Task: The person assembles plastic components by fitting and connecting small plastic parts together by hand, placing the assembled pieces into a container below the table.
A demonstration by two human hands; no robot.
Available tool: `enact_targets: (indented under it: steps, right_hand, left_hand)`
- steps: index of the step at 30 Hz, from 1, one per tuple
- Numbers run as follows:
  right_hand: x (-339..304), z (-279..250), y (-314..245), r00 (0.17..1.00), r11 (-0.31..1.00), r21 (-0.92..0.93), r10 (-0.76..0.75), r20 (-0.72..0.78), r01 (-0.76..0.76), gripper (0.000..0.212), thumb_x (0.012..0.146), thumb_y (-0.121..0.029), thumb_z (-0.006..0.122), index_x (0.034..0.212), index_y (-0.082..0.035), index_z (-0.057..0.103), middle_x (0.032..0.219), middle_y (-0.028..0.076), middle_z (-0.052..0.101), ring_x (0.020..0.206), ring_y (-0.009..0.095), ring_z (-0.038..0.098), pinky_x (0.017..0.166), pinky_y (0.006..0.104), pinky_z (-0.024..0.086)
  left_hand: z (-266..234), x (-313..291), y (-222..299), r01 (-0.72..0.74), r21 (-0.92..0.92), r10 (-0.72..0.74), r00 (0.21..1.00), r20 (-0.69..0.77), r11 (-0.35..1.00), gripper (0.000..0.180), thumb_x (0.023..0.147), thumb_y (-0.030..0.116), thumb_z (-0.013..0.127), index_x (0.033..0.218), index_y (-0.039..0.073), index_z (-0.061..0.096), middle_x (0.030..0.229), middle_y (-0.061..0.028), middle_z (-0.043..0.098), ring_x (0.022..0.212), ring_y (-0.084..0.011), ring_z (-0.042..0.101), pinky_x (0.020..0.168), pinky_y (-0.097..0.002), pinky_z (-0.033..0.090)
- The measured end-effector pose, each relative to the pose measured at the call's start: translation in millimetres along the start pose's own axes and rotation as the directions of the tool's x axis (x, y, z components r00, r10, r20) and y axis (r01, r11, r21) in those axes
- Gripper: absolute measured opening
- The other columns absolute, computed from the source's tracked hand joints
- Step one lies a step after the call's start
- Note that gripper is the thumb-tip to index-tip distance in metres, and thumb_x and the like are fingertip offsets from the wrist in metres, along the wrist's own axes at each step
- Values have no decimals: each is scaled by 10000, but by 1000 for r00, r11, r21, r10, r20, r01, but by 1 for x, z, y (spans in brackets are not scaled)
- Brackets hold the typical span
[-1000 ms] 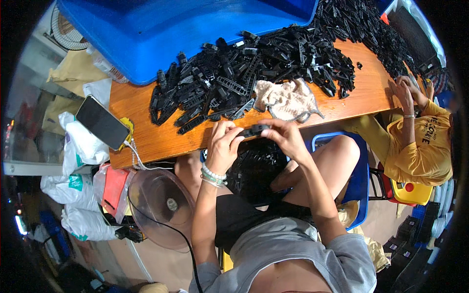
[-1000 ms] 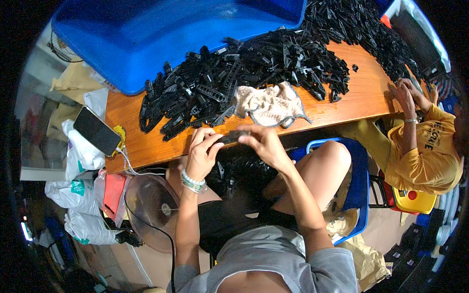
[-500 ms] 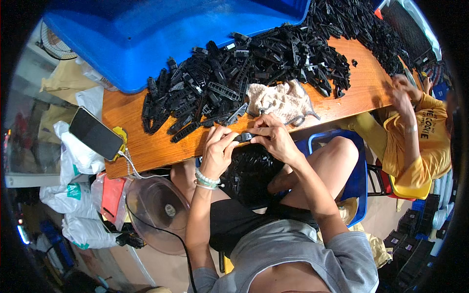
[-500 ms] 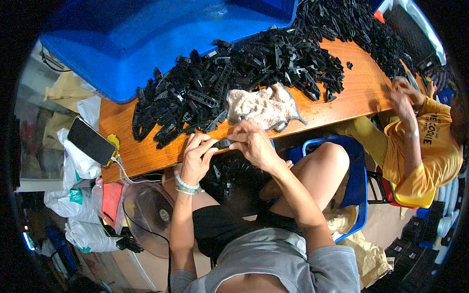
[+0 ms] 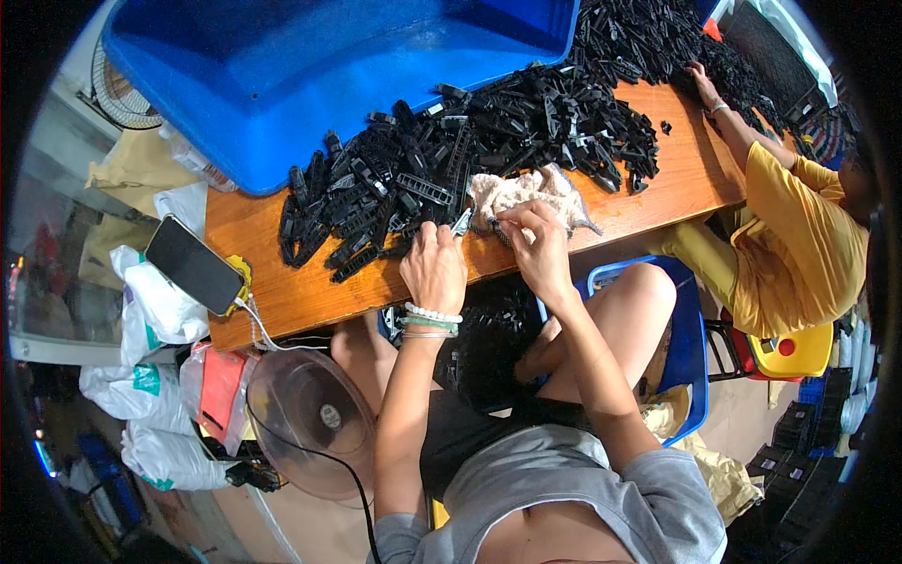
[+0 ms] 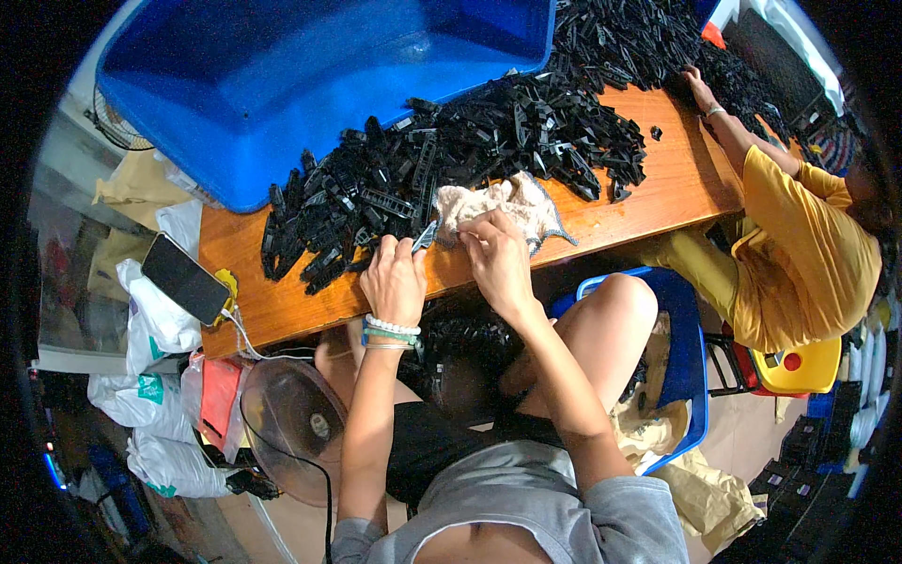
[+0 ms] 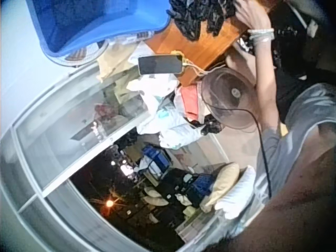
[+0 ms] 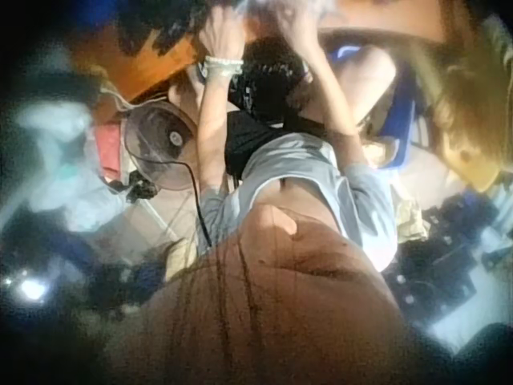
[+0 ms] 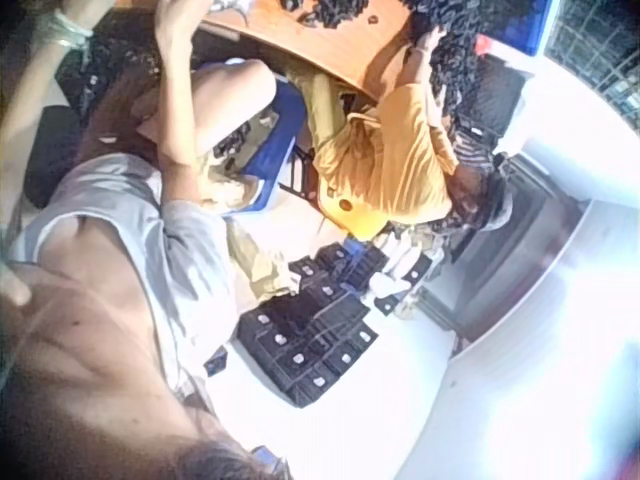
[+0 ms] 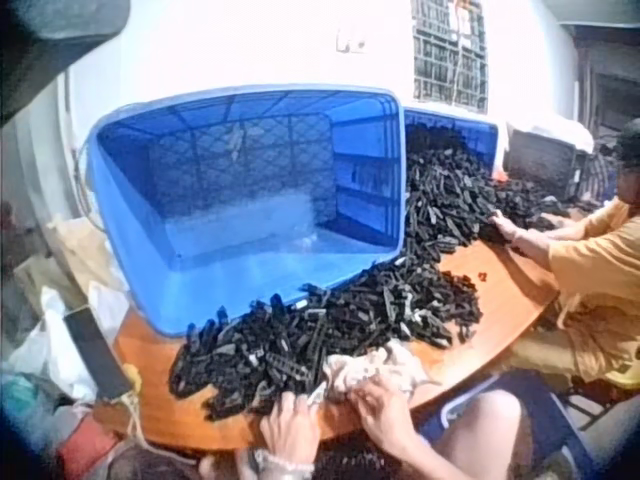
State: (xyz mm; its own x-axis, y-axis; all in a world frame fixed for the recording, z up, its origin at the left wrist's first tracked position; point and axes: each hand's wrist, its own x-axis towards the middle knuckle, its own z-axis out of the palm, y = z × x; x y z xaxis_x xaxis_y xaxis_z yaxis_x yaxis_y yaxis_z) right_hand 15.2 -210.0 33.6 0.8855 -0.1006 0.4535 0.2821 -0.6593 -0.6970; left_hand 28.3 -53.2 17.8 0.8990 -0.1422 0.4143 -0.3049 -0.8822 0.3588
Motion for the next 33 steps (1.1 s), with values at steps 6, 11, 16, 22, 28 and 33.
enact_targets:
  steps: [6, 11, 16, 22, 28, 33]
  right_hand:
    - [-12, 2, 13, 996, 996, 20, 89, -9, -89, 119, 832, -11, 637, 934, -2, 698, 890, 122, 631, 802, 239, 618, 723, 317, 493]
    - [-18, 6, 15, 995, 993, 66, 100, 16, -101, 123, 796, -27, 651, 911, -16, 690, 909, 130, 618, 904, 312, 582, 816, 376, 462]
    - [-29, 9, 28, 1000, 997, -80, 5, 28, -3, 125, 783, -38, 663, 904, -18, 688, 969, 114, 622, 938, 311, 577, 840, 386, 448]
    - [-27, 12, 30, 998, 996, -76, -54, 21, 55, 140, 757, -10, 668, 896, -4, 679, 945, 125, 623, 922, 317, 584, 838, 390, 455]
    - [-27, 9, 36, 996, 988, -122, -94, 1, 93, 163, 780, 6, 661, 939, -18, 685, 962, 115, 625, 924, 291, 587, 852, 367, 445]
    - [-30, 18, 34, 997, 992, -102, -77, 25, 80, 165, 787, 5, 654, 949, -9, 684, 957, 112, 628, 913, 284, 588, 841, 366, 446]
  left_hand:
    - [-9, -3, -4, -17, -202, 13, 1000, -20, 979, 171, 745, 83, 725, 850, 51, 595, 881, -104, 566, 781, -338, 608, 644, -432, 480]
    - [-13, -14, -10, -67, -321, 69, 998, -6, 945, 243, 736, 50, 718, 894, 54, 534, 891, -107, 580, 825, -338, 602, 680, -431, 481]
    - [-29, -33, -14, 6, -411, -17, 1000, -24, 912, 371, 715, 15, 735, 1017, 55, 524, 911, -119, 607, 861, -329, 606, 724, -424, 487]
    - [-61, -86, -53, 126, -530, -208, 973, -98, 838, 518, 716, -46, 748, 1178, 48, 533, 898, -25, 602, 611, -83, 446, 546, -224, 404]
    - [-97, -178, -140, 495, -512, -618, 781, -91, 702, 351, 745, -84, 693, 1058, 8, 565, 957, -83, 611, 842, -139, 619, 712, -261, 538]
    - [-119, -234, -185, 782, -269, -819, 572, -49, 563, 224, 754, -6, 741, 965, 12, 667, 851, -32, 618, 797, -104, 590, 681, -229, 495]
